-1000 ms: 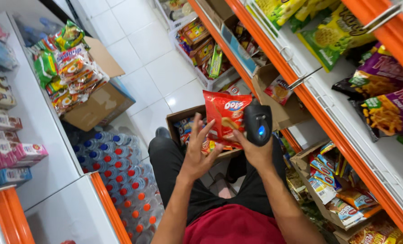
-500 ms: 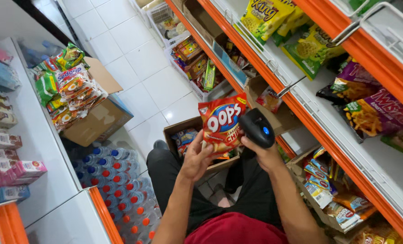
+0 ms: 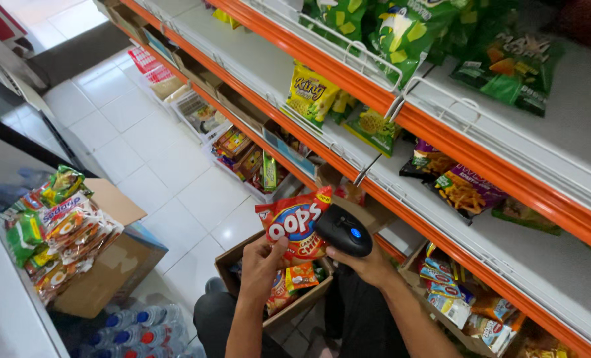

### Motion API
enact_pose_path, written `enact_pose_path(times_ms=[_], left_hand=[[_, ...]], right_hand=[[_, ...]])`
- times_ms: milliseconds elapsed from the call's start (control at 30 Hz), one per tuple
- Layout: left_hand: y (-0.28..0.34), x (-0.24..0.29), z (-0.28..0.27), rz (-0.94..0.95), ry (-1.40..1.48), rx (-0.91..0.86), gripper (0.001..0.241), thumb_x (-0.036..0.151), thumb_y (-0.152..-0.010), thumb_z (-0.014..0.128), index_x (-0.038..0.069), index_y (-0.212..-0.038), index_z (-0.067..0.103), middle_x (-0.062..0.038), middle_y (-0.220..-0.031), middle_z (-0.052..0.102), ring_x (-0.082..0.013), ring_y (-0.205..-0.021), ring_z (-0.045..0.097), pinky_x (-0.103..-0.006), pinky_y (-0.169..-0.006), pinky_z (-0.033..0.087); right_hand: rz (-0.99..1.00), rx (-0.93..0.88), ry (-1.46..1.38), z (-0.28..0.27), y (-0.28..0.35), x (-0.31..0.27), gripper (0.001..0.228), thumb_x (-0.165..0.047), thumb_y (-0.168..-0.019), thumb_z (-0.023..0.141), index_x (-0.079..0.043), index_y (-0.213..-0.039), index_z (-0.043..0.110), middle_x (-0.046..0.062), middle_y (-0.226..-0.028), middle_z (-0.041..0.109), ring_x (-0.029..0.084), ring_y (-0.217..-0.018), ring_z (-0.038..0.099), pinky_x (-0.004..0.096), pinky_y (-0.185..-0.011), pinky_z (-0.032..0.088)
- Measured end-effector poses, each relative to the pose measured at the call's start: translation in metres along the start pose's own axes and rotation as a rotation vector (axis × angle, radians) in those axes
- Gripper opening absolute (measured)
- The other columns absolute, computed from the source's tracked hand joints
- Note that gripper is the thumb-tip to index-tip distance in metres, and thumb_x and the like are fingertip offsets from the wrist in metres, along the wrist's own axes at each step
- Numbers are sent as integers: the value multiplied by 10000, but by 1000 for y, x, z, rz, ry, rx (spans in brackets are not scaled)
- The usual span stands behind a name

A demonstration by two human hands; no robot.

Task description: The person scans snack bags taken from a box and snack bags displayed on shelves using a handheld barcode scanner.

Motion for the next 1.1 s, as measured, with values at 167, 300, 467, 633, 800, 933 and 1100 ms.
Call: enact_pose_path(times_ms=[167, 300, 467, 633, 800, 933, 1100], left_hand=[[-19, -9, 3, -21, 153, 40, 196, 142, -948, 716, -38, -1007, 765, -105, -861, 778, -130, -650, 690, -256, -562, 552], [-28, 2, 5, -58, 228, 56, 211, 145, -914, 706, -48, -984, 755, -123, -880, 789, -150, -684, 736, -321, -613, 626], [-34, 39, -2, 39, 284, 2, 259, 157, -950, 685, -98, -954, 734, -153, -888, 787, -171, -725, 754, -348, -662, 654], [-38, 59, -6, 79, 203, 6, 256, 158, -953, 684, -87, -960, 755, -137, -884, 792, -142, -723, 737, -295, -662, 620], [-39, 53, -6, 77, 172, -19, 275, 172, -970, 677, -91, -934, 750, -135, -849, 789, -129, -683, 717, -284, -622, 594], [-42, 46, 4, 88, 121, -5, 259, 172, -963, 679, -75, -940, 753, -117, -832, 779, -107, -670, 705, -270, -600, 582], [-54, 32, 18, 52, 116, -14, 252, 182, -949, 674, -61, -927, 737, -106, -780, 769, -124, -615, 692, -295, -546, 577]], right_hand=[[-137, -11, -70, -2, -2, -38, 545, -146, -795, 859, -46, -1288, 649, 42, -1159, 734, 131, -1045, 658, 317, -930, 539], [-122, 5, -70, -6, -12, -50, 586, -124, -767, 848, -76, -1299, 608, 27, -1148, 725, 119, -1040, 660, 301, -902, 544], [-92, -94, 21, -19, -31, -46, 444, -145, -830, 883, 23, -1203, 707, 115, -988, 743, 200, -891, 686, 363, -817, 578], [-195, -275, -11, -13, -35, -55, 740, -176, -734, 887, -102, -1384, 540, 19, -1220, 675, 110, -1040, 633, 316, -921, 536], [-134, -112, 78, -15, -35, -32, 804, -153, -659, 965, -49, -1342, 553, 46, -1207, 710, 123, -1086, 657, 322, -962, 534], [-104, -236, 118, -12, -24, -67, 725, -164, -729, 938, -6, -1362, 621, 78, -1173, 743, 156, -1055, 657, 322, -958, 544], [-287, -324, 172, -7, 3, -145, 763, -155, -761, 893, -14, -1411, 518, 49, -1256, 679, 139, -1130, 617, 311, -987, 515]])
Point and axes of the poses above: each hand's wrist, its own y-axis away from the middle knuckle, its own z-axis out of the palm, x = y × z, the point moved 6 cm from there along -y, towards the middle knuckle
